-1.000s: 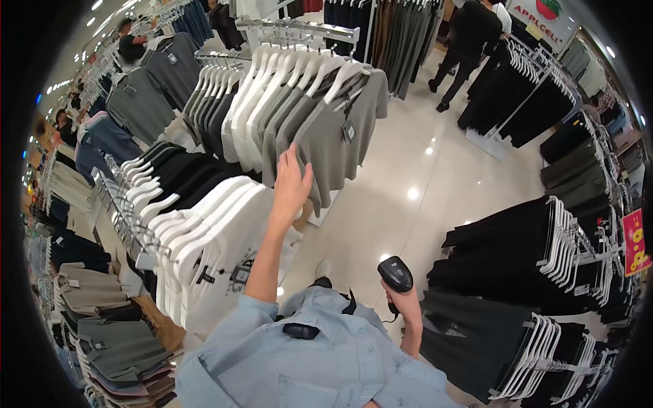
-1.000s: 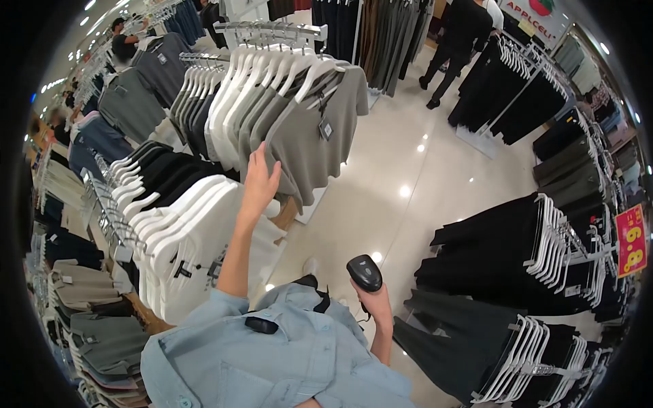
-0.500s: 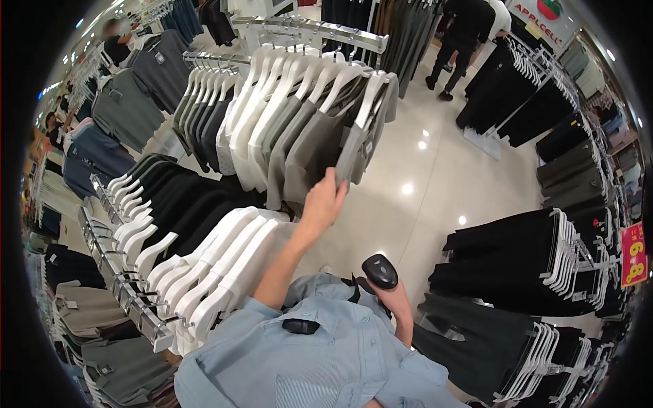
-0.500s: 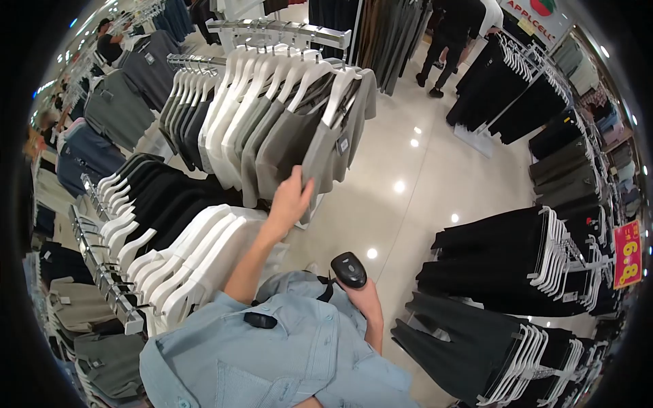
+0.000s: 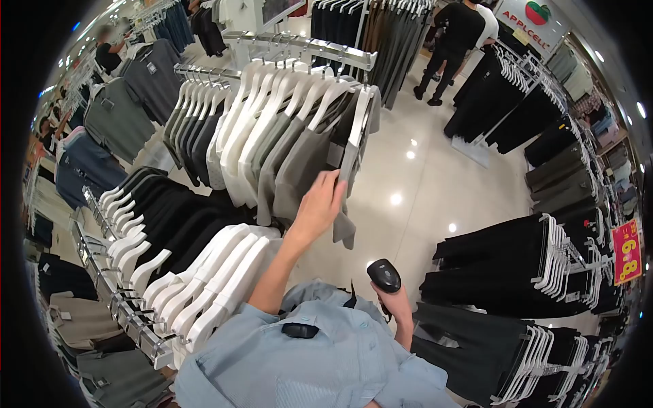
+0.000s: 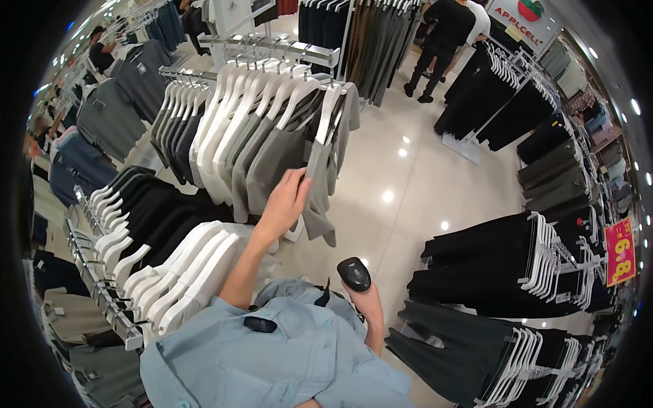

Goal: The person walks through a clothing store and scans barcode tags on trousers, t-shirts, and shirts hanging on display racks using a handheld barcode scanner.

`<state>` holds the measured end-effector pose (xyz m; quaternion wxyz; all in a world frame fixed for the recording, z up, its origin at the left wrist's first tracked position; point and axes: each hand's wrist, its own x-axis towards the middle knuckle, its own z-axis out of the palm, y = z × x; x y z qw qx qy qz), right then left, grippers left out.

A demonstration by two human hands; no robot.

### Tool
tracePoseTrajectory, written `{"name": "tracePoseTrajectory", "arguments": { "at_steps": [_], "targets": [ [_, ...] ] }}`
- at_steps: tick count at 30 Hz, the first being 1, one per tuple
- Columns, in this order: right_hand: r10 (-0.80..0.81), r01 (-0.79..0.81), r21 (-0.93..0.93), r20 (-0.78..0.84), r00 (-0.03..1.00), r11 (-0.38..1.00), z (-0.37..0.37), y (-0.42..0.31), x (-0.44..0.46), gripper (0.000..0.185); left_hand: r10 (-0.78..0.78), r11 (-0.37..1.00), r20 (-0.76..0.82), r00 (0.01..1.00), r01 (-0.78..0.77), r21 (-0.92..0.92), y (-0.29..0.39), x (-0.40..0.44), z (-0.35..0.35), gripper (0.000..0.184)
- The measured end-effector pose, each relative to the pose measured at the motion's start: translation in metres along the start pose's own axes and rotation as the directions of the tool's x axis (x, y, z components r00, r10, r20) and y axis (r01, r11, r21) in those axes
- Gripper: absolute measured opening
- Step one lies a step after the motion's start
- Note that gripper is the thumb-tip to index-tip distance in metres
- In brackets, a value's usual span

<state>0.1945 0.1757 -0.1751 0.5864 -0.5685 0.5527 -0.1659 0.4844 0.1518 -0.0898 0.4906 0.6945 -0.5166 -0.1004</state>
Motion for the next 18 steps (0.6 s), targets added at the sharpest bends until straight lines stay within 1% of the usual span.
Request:
{"name": "tracePoseTrajectory", "arguments": {
  "at_steps": [1, 2, 3, 4, 5, 6, 7, 8, 9, 11, 13, 15, 17, 18],
  "targets": [
    [-0.04, 0.04, -0.091, 0.004, 0.999, 0.995, 0.001, 0.012, 0.006, 0.029, -0.011, 1.0, -0.001, 1.0, 0.011, 0.002, -0.005, 0.001, -0.003, 0.028],
    [-0.074, 0.076, -0.181, 0.013, 0.997, 0.981, 0.002, 0.025, 0.01, 0.031, 0.071, 0.992, -0.08, 0.994, -0.062, 0.109, -0.011, 0.002, -0.007, 0.028],
    [-0.065, 0.068, -0.183, 0.019, 0.998, 0.981, 0.002, 0.036, 0.013, 0.031, 0.163, 0.967, -0.147, 0.976, -0.129, 0.22, -0.016, 0.003, -0.011, 0.029],
    [0.019, -0.004, -0.239, 0.064, 0.998, 0.971, 0.0, 0.045, 0.02, 0.031, 0.201, 0.937, -0.186, 0.962, -0.133, 0.324, -0.017, 0.004, -0.018, 0.031],
    [0.1, -0.066, -0.297, 0.102, 0.99, 0.952, -0.001, 0.052, 0.029, 0.032, 0.202, 0.937, -0.192, 0.961, -0.132, 0.325, -0.017, 0.008, -0.021, 0.031],
    [0.116, -0.095, -0.252, 0.071, 0.991, 0.963, 0.0, 0.062, 0.034, 0.03, 0.182, 0.929, -0.228, 0.957, -0.092, 0.358, -0.018, 0.012, -0.024, 0.033],
    [0.109, -0.087, -0.254, 0.075, 0.991, 0.963, -0.002, 0.072, 0.038, 0.03, 0.164, 0.919, -0.263, 0.951, -0.051, 0.39, -0.018, 0.015, -0.027, 0.035],
    [0.153, -0.136, -0.252, 0.047, 0.987, 0.958, -0.006, 0.082, 0.042, 0.03, 0.163, 0.909, -0.274, 0.948, -0.036, 0.416, -0.021, 0.019, -0.028, 0.04],
    [0.197, -0.186, -0.249, 0.019, 0.98, 0.95, -0.009, 0.085, 0.043, 0.029, 0.166, 0.907, -0.279, 0.946, -0.035, 0.42, -0.019, 0.022, -0.032, 0.04],
    [0.195, -0.188, -0.212, 0.014, 0.981, 0.959, -0.012, 0.087, 0.042, 0.026, 0.092, 0.915, -0.333, 0.939, 0.052, 0.399, -0.013, 0.028, -0.038, 0.042],
    [0.239, -0.237, -0.052, 0.032, 0.97, 0.97, -0.012, 0.084, 0.037, 0.023, 0.087, 0.899, -0.311, 0.946, 0.06, 0.434, -0.02, 0.034, -0.04, 0.043],
    [0.249, -0.249, -0.019, 0.054, 0.967, 0.968, -0.008, 0.092, 0.04, 0.022, 0.079, 0.881, -0.293, 0.953, 0.071, 0.468, -0.028, 0.042, -0.038, 0.043],
    [0.26, -0.262, 0.011, 0.075, 0.963, 0.965, -0.002, 0.107, 0.044, 0.022, -0.063, 0.923, -0.23, 0.971, 0.144, 0.356, -0.034, 0.049, -0.032, 0.038],
    [0.283, -0.284, 0.008, 0.064, 0.957, 0.959, 0.001, 0.117, 0.045, 0.022, -0.064, 0.924, -0.231, 0.971, 0.145, 0.354, -0.039, 0.053, -0.029, 0.038]
  ]
}}
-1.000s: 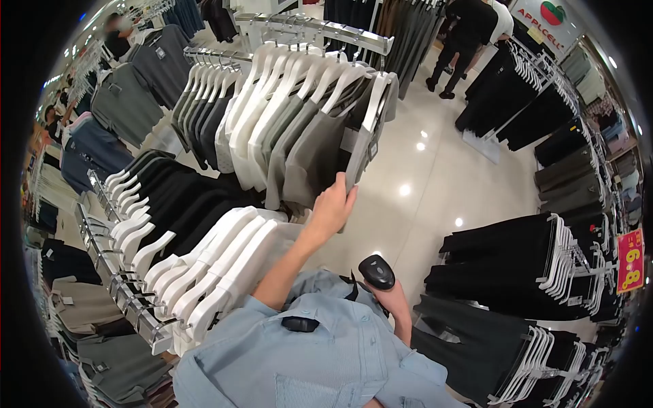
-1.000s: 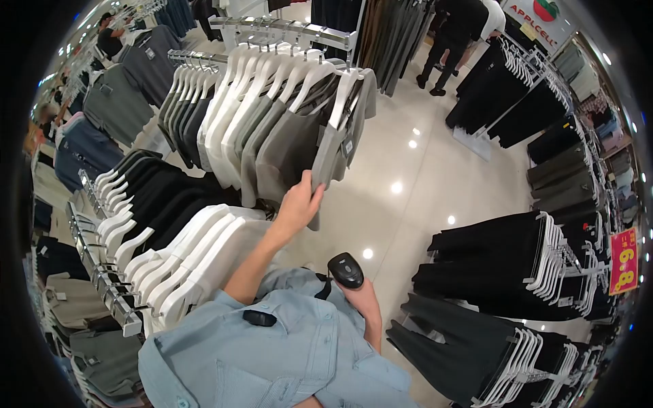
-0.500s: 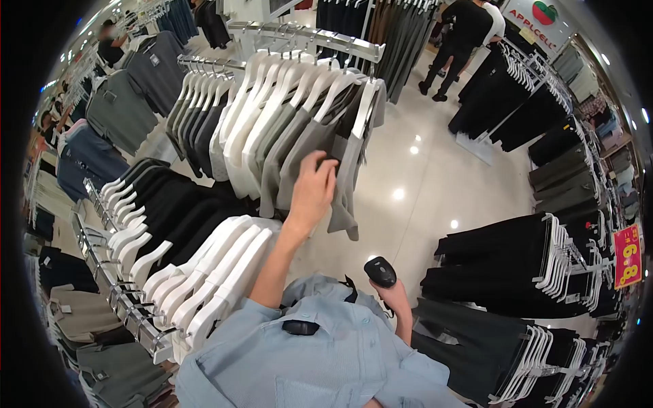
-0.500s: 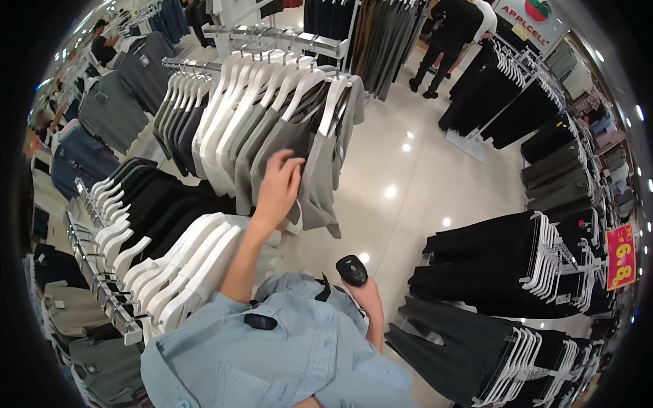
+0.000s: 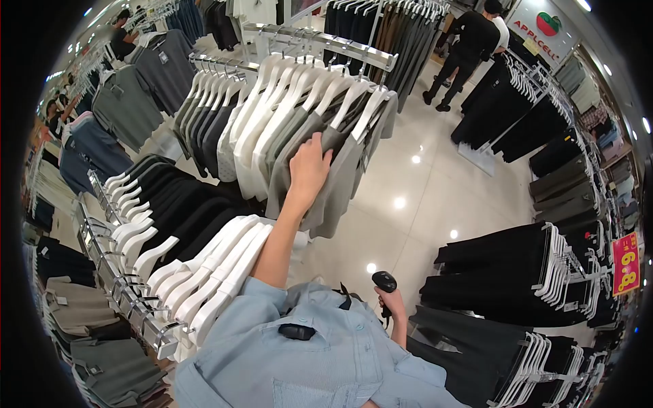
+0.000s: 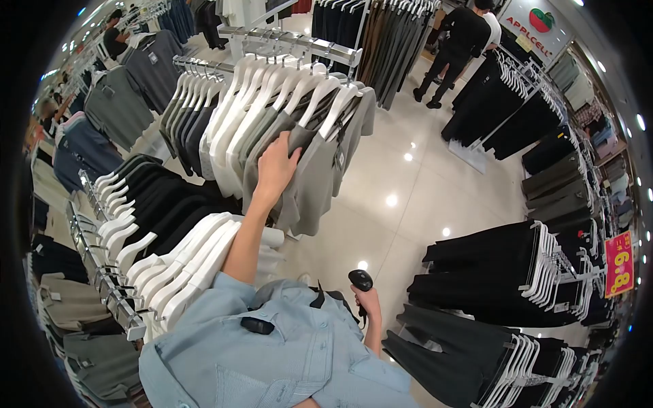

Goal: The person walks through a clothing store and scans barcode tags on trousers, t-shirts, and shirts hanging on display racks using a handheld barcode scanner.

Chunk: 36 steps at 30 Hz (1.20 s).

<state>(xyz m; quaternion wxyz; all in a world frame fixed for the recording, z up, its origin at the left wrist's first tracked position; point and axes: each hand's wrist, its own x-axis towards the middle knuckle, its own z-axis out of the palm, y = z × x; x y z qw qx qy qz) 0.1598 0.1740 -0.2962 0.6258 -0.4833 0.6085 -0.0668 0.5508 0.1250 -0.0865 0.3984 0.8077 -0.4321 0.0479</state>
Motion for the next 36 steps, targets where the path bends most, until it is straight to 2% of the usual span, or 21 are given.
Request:
{"name": "tracePoseTrajectory", "arguments": {
  "at_steps": [2, 5, 6, 7, 9, 11, 13, 14, 15, 16, 18, 20, 22, 24, 26, 28, 32, 36],
  "targets": [
    [0.032, -0.031, 0.038, -0.015, 0.999, 0.999, 0.006, 0.019, 0.006, 0.023, -0.087, 0.996, 0.137, 0.987, 0.084, 0.026, -0.005, 0.005, 0.01, 0.033],
    [0.11, -0.11, 0.121, 0.004, 0.994, 0.987, 0.017, 0.045, 0.008, 0.022, -0.066, 0.997, 0.115, 0.991, 0.07, -0.029, -0.011, 0.007, 0.019, 0.03],
    [0.147, -0.148, 0.091, 0.014, 0.989, 0.985, 0.022, 0.053, 0.01, 0.022, -0.065, 0.997, 0.118, 0.991, 0.07, -0.031, -0.011, 0.008, 0.021, 0.03],
    [0.124, -0.125, 0.05, 0.021, 0.992, 0.991, 0.026, 0.066, 0.013, 0.025, -0.118, 0.99, 0.171, 0.978, 0.129, -0.06, -0.008, 0.009, 0.018, 0.029],
    [0.101, -0.129, -0.34, -0.1, 0.99, 0.932, 0.037, 0.083, 0.02, 0.032, -0.176, 0.977, 0.233, 0.956, 0.198, -0.076, -0.004, 0.006, 0.015, 0.029],
    [0.084, -0.119, -0.34, -0.116, 0.99, 0.933, 0.042, 0.091, 0.021, 0.034, -0.035, 0.996, 0.14, 0.99, 0.046, -0.081, 0.002, -0.002, 0.014, 0.027],
    [0.063, -0.107, -0.341, -0.137, 0.989, 0.934, 0.044, 0.097, 0.023, 0.035, -0.014, 0.993, 0.131, 0.991, 0.029, -0.115, 0.004, -0.009, 0.008, 0.025],
    [0.116, -0.147, -0.298, -0.12, 0.986, 0.943, 0.043, 0.101, 0.027, 0.036, 0.133, 0.991, -0.031, 0.991, -0.134, -0.02, 0.004, -0.011, 0.006, 0.025],
    [0.167, -0.188, -0.254, -0.102, 0.981, 0.949, 0.043, 0.105, 0.03, 0.037, 0.291, 0.956, -0.178, 0.94, -0.277, 0.099, 0.005, -0.012, 0.003, 0.026],
    [0.168, -0.189, -0.255, -0.103, 0.98, 0.948, 0.045, 0.109, 0.033, 0.037, 0.3, 0.95, -0.172, 0.938, -0.277, 0.144, 0.005, -0.014, -0.002, 0.03],
    [0.105, -0.152, -0.374, -0.142, 0.984, 0.915, 0.049, 0.114, 0.036, 0.037, 0.292, 0.952, -0.147, 0.945, -0.272, 0.139, -0.002, -0.012, -0.003, 0.03],
    [0.103, -0.159, -0.375, -0.164, 0.981, 0.913, 0.049, 0.117, 0.036, 0.039, 0.286, 0.954, -0.125, 0.95, -0.269, 0.133, -0.005, -0.01, -0.004, 0.03],
    [0.095, -0.16, -0.375, -0.187, 0.978, 0.913, 0.052, 0.117, 0.037, 0.04, 0.212, 0.977, -0.123, 0.97, -0.207, 0.047, -0.003, -0.007, -0.007, 0.031],
    [0.061, -0.139, -0.438, -0.186, 0.981, 0.888, 0.054, 0.13, 0.046, 0.046, 0.2, 0.98, -0.114, 0.973, -0.197, 0.04, -0.002, -0.004, -0.008, 0.03],
    [0.096, -0.163, -0.43, -0.173, 0.98, 0.888, 0.052, 0.135, 0.053, 0.049, 0.192, 0.981, -0.1, 0.976, -0.19, 0.034, -0.002, -0.001, -0.007, 0.028],
    [0.137, -0.188, -0.413, -0.152, 0.979, 0.891, 0.052, 0.139, 0.058, 0.052, 0.061, 0.997, 0.029, 0.998, -0.059, -0.044, -0.004, 0.003, -0.001, 0.023],
    [0.115, -0.17, -0.423, -0.151, 0.982, 0.89, 0.056, 0.138, 0.055, 0.052, 0.081, 0.996, 0.1, 0.992, -0.077, -0.038, -0.01, 0.02, 0.016, 0.026],
    [0.144, -0.2, -0.373, -0.171, 0.975, 0.906, 0.058, 0.14, 0.048, 0.053, 0.034, 0.998, 0.129, 0.991, -0.026, -0.058, -0.004, 0.036, 0.027, 0.034]
  ]
}}
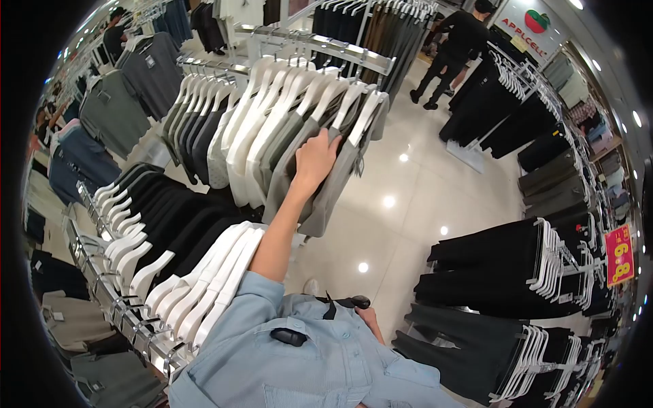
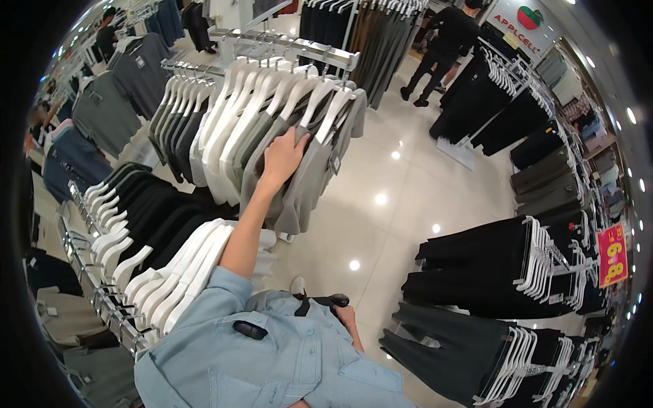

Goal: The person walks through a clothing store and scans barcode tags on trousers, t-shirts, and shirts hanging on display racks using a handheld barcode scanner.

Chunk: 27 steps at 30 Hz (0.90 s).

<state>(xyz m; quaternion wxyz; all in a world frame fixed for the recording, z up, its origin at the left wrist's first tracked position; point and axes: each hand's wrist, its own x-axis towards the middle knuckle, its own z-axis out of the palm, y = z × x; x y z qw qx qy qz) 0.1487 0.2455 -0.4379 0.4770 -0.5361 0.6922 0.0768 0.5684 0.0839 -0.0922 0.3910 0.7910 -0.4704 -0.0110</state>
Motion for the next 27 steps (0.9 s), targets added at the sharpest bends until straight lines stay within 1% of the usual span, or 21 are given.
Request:
{"name": "tracePoseTrajectory", "arguments": {
  "at_steps": [1, 3, 5, 7, 10, 12, 13, 14, 15, 16, 17, 19, 20, 21, 22, 23, 24, 25, 26, 27],
  "targets": [
    [0.016, -0.016, 0.005, 0.008, 1.0, 1.0, 0.0, 0.0, -0.001, 0.053, -0.028, 1.0, -0.007, 1.0, 0.028, -0.005, 0.002, 0.005, 0.0, 0.036],
    [0.033, -0.033, 0.029, 0.001, 0.999, 0.999, 0.0, 0.001, -0.003, 0.053, -0.01, 1.0, -0.006, 1.0, 0.01, -0.01, 0.0, 0.014, 0.005, 0.038],
    [0.053, -0.053, 0.047, 0.0, 0.999, 0.997, 0.003, 0.007, -0.005, 0.053, -0.004, 0.998, -0.036, 0.999, 0.002, -0.055, -0.002, 0.022, 0.008, 0.038],
    [0.043, -0.043, 0.001, -0.046, 0.998, 0.999, 0.005, 0.015, -0.001, 0.053, 0.021, 0.995, -0.036, 0.999, -0.024, -0.095, -0.005, 0.029, 0.009, 0.04],
    [0.036, -0.036, 0.021, -0.033, 0.999, 0.999, 0.005, 0.023, 0.0, 0.053, 0.035, 0.99, -0.028, 0.999, -0.038, -0.136, -0.005, 0.037, 0.01, 0.04],
    [0.054, -0.054, 0.016, -0.029, 0.998, 0.998, 0.001, 0.019, -0.005, 0.053, 0.016, 0.991, 0.003, 1.0, -0.015, -0.131, -0.002, 0.039, 0.012, 0.04],
    [0.075, -0.074, 0.018, -0.027, 0.997, 0.997, 0.004, 0.027, -0.003, 0.052, -0.039, 0.993, 0.049, 0.998, 0.044, -0.111, 0.004, 0.036, 0.008, 0.04],
    [0.079, -0.079, 0.005, -0.014, 0.997, 0.997, 0.008, 0.038, 0.002, 0.052, -0.045, 0.991, 0.05, 0.998, 0.051, -0.127, 0.0, 0.034, 0.015, 0.039],
    [0.073, -0.072, 0.034, -0.02, 0.997, 0.997, 0.011, 0.044, 0.009, 0.053, -0.048, 0.988, 0.051, 0.998, 0.054, -0.143, -0.006, 0.031, 0.023, 0.037],
    [0.067, -0.065, 0.068, -0.029, 0.997, 0.996, 0.015, 0.053, 0.016, 0.053, -0.08, 0.985, 0.08, 0.994, 0.091, -0.145, -0.011, 0.026, 0.029, 0.037],
    [0.072, -0.07, 0.066, -0.02, 0.997, 0.995, 0.015, 0.054, 0.011, 0.053, -0.086, 0.986, 0.086, 0.993, 0.097, -0.138, -0.023, 0.017, 0.038, 0.037],
    [0.043, -0.031, 0.129, -0.087, 0.995, 0.991, 0.015, 0.053, 0.009, 0.053, -0.061, 0.98, 0.154, 0.986, 0.089, -0.179, -0.052, -0.003, 0.057, 0.033],
    [0.02, -0.006, 0.139, -0.099, 0.995, 0.99, 0.014, 0.051, 0.007, 0.054, -0.062, 0.97, 0.163, 0.985, 0.098, -0.223, -0.06, -0.02, 0.06, 0.025],
    [0.021, -0.008, 0.138, -0.098, 0.995, 0.99, 0.012, 0.049, 0.005, 0.054, -0.054, 0.964, 0.188, 0.981, 0.1, -0.248, -0.072, -0.038, 0.066, 0.022],
    [0.052, -0.043, 0.094, -0.091, 0.995, 0.995, 0.006, 0.04, -0.001, 0.054, -0.046, 0.957, 0.213, 0.976, 0.105, -0.272, -0.089, -0.059, 0.078, 0.02],
    [0.082, -0.079, 0.047, -0.083, 0.993, 0.996, 0.004, 0.038, -0.004, 0.054, -0.035, 0.968, 0.089, 0.995, 0.056, -0.244, -0.104, -0.089, 0.095, 0.022],
    [0.081, -0.078, 0.042, -0.078, 0.994, 0.996, 0.002, 0.034, -0.006, 0.054, -0.019, 0.978, -0.038, 0.999, 0.011, -0.208, -0.119, -0.118, 0.111, 0.024],
    [0.072, -0.07, 0.034, -0.071, 0.995, 0.997, 0.001, 0.034, -0.005, 0.054, -0.155, 0.973, 0.168, 0.974, 0.18, -0.146, -0.115, -0.136, 0.101, 0.03],
    [0.064, -0.062, 0.025, -0.065, 0.996, 0.998, 0.0, 0.034, -0.004, 0.053, -0.225, 0.956, 0.281, 0.933, 0.267, -0.12, -0.103, -0.153, 0.088, 0.033],
    [0.062, -0.061, 0.021, -0.061, 0.996, 0.998, -0.002, 0.03, -0.004, 0.053, -0.216, 0.96, 0.233, 0.948, 0.25, -0.129, -0.109, -0.178, 0.092, 0.033]
  ]
}}
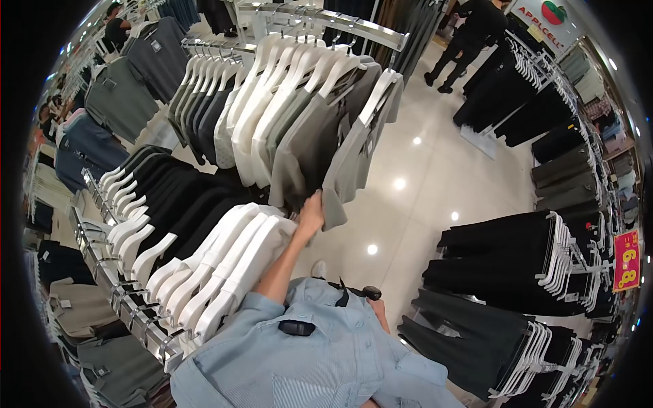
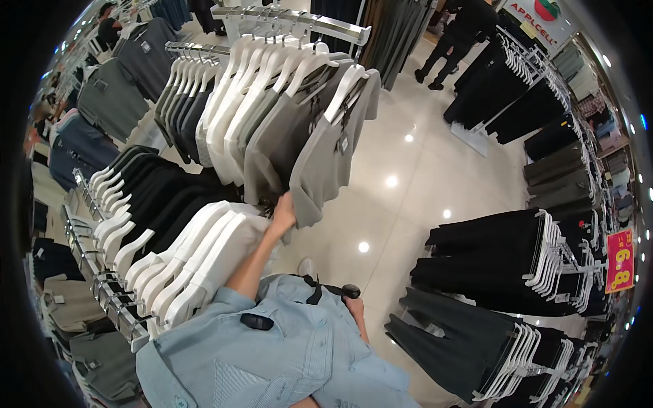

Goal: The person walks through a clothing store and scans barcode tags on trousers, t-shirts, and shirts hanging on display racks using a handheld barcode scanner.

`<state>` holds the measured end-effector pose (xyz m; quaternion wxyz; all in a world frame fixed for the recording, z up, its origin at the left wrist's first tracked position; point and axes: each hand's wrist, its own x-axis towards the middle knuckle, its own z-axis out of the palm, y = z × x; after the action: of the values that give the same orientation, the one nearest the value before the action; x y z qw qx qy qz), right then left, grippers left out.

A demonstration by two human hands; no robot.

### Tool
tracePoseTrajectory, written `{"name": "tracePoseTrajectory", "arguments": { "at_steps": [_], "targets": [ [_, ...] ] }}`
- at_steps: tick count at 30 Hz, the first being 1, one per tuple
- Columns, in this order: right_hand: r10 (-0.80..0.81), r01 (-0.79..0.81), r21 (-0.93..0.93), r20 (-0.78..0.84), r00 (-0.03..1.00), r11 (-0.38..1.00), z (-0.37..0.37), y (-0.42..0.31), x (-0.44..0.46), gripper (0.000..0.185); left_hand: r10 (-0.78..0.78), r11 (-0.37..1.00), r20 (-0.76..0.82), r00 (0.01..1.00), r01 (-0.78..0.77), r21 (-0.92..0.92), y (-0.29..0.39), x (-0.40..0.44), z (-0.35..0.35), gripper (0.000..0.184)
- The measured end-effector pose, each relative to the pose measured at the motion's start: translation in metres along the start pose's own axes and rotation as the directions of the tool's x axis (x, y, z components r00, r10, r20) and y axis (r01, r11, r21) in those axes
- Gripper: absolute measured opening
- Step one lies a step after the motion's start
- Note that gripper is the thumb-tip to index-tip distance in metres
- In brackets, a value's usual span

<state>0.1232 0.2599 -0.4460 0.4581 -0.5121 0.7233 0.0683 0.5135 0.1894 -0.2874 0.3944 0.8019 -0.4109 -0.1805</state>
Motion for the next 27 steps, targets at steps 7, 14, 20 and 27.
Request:
{"name": "tracePoseTrajectory", "arguments": {
  "at_steps": [7, 14, 20, 27],
  "targets": [
    [-0.1, 0.101, -0.013, 0.046, 0.994, 0.995, -0.002, -0.003, 0.006, 0.051, -0.28, 0.96, 0.141, 0.95, 0.279, 0.026, -0.037, -0.11, 0.009, 0.045],
    [-0.083, 0.091, -0.119, 0.072, 0.994, 0.989, -0.016, -0.002, -0.005, 0.047, -0.317, 0.948, 0.104, 0.943, 0.315, 0.034, -0.067, -0.161, 0.017, 0.045],
    [-0.093, 0.116, -0.149, 0.153, 0.984, 0.982, -0.025, 0.027, 0.002, 0.048, -0.337, 0.938, 0.13, 0.932, 0.345, -0.041, -0.053, -0.202, 0.02, 0.043],
    [-0.173, 0.176, -0.024, 0.104, 0.979, 0.984, -0.045, 0.07, 0.002, 0.038, -0.261, 0.957, 0.163, 0.952, 0.277, -0.084, -0.001, -0.233, -0.029, 0.037]
  ]
}}
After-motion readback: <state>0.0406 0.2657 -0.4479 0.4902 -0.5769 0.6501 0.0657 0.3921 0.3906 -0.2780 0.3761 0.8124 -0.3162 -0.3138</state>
